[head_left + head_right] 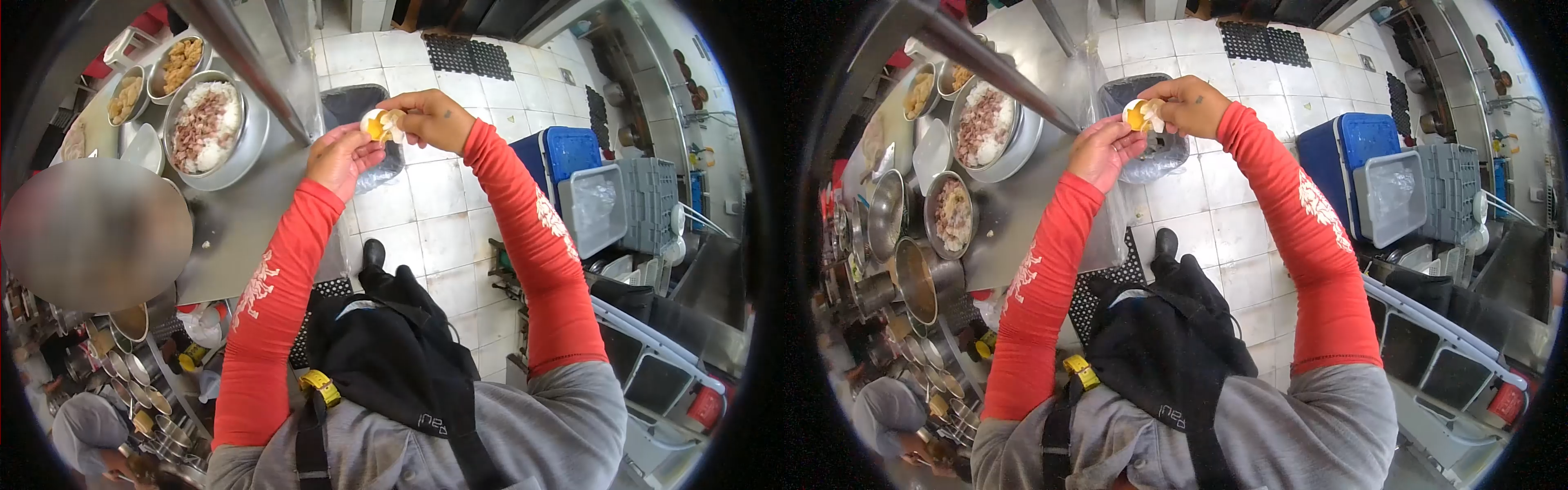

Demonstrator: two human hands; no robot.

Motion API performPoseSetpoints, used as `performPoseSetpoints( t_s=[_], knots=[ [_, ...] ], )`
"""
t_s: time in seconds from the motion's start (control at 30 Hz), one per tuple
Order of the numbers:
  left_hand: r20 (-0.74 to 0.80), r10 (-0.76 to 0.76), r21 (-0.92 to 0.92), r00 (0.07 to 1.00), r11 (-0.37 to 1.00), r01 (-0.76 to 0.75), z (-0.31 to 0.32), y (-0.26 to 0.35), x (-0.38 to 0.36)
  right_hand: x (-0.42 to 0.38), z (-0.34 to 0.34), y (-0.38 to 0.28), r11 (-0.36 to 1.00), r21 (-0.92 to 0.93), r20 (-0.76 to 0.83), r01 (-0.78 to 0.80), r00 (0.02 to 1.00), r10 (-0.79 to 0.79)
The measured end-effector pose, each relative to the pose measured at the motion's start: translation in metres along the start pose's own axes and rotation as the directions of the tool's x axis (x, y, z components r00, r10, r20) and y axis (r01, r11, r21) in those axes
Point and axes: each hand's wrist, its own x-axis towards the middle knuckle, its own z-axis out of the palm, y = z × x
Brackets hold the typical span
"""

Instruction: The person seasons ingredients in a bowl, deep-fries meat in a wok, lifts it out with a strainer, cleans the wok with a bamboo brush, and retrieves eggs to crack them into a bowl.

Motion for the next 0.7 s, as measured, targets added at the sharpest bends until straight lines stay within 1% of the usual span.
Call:
performPoseSetpoints(
  t_s=[0.07, 0.13, 0.17, 0.23, 0.27, 0.3, 0.33, 0.37, 0.4, 0.43, 0.53, 0.57, 0.63, 0.67, 0.7],
  knots=[
    [-0.005, -0.003, 0.007, 1.000, 1.000, 0.003, 0.003, 0.000, 0.008, 0.003, -0.007, -0.003, 0.999, 0.023, -0.004, -0.038, 0.999, 0.038],
    [-0.001, 0.002, 0.016, 1.000, 1.000, -0.002, 0.001, 0.001, 0.016, 0.011, -0.014, 0.001, 1.000, 0.014, -0.003, -0.022, 1.000, 0.022],
    [-0.036, 0.007, 0.027, 0.999, 1.000, -0.006, 0.003, 0.002, 0.020, 0.016, -0.016, 0.004, 1.000, 0.010, -0.002, -0.015, 1.000, 0.015],
    [-0.103, 0.017, 0.053, 0.995, 0.999, -0.012, 0.006, 0.004, 0.024, 0.028, -0.018, 0.007, 0.997, -0.050, -0.030, -0.058, 0.998, 0.057],
    [-0.164, 0.014, 0.078, 0.986, 0.997, -0.001, 0.009, 0.006, 0.024, 0.036, -0.018, 0.009, 0.993, -0.078, -0.047, -0.084, 0.996, 0.080],
    [-0.224, 0.010, 0.102, 0.974, 0.995, 0.013, 0.011, 0.009, 0.021, 0.044, -0.018, 0.010, 0.958, -0.251, -0.043, -0.138, 0.990, 0.131],
    [-0.281, 0.008, 0.127, 0.960, 0.992, 0.029, 0.012, 0.011, 0.019, 0.056, -0.022, 0.022, 0.930, -0.364, -0.121, -0.057, 0.993, 0.014],
    [-0.260, 0.052, 0.171, 0.964, 0.985, -0.007, 0.008, 0.010, 0.017, 0.071, -0.027, 0.041, 0.878, -0.478, -0.184, 0.010, 0.977, -0.112],
    [-0.236, 0.093, 0.212, 0.967, 0.976, -0.042, -0.001, 0.007, 0.011, 0.073, -0.026, 0.037, 0.805, -0.590, -0.230, 0.060, 0.944, -0.238],
    [-0.208, 0.136, 0.250, 0.969, 0.965, -0.081, -0.008, 0.005, 0.006, 0.070, -0.030, 0.033, 0.845, -0.534, -0.281, 0.035, 0.935, -0.217],
    [-0.182, 0.196, 0.306, 0.964, 0.943, -0.134, -0.023, 0.003, -0.007, 0.059, -0.036, -0.001, 0.866, -0.490, -0.353, 0.097, 0.887, -0.299],
    [-0.182, 0.200, 0.315, 0.963, 0.939, -0.136, -0.027, 0.001, -0.010, 0.056, -0.037, -0.012, 0.843, -0.503, -0.382, 0.192, 0.825, -0.417],
    [-0.178, 0.211, 0.331, 0.961, 0.933, -0.144, -0.033, -0.006, -0.009, 0.027, -0.036, -0.050, 0.907, -0.335, -0.467, 0.257, 0.790, -0.397],
    [-0.142, 0.203, 0.296, 0.969, 0.943, -0.154, -0.032, -0.013, -0.007, 0.021, -0.030, -0.062, 0.920, -0.247, -0.488, 0.305, 0.781, -0.390],
    [-0.138, 0.212, 0.270, 0.967, 0.948, -0.169, -0.032, -0.019, -0.009, 0.020, -0.032, -0.055, 0.896, -0.254, -0.568, 0.365, 0.693, -0.444]
  ],
)
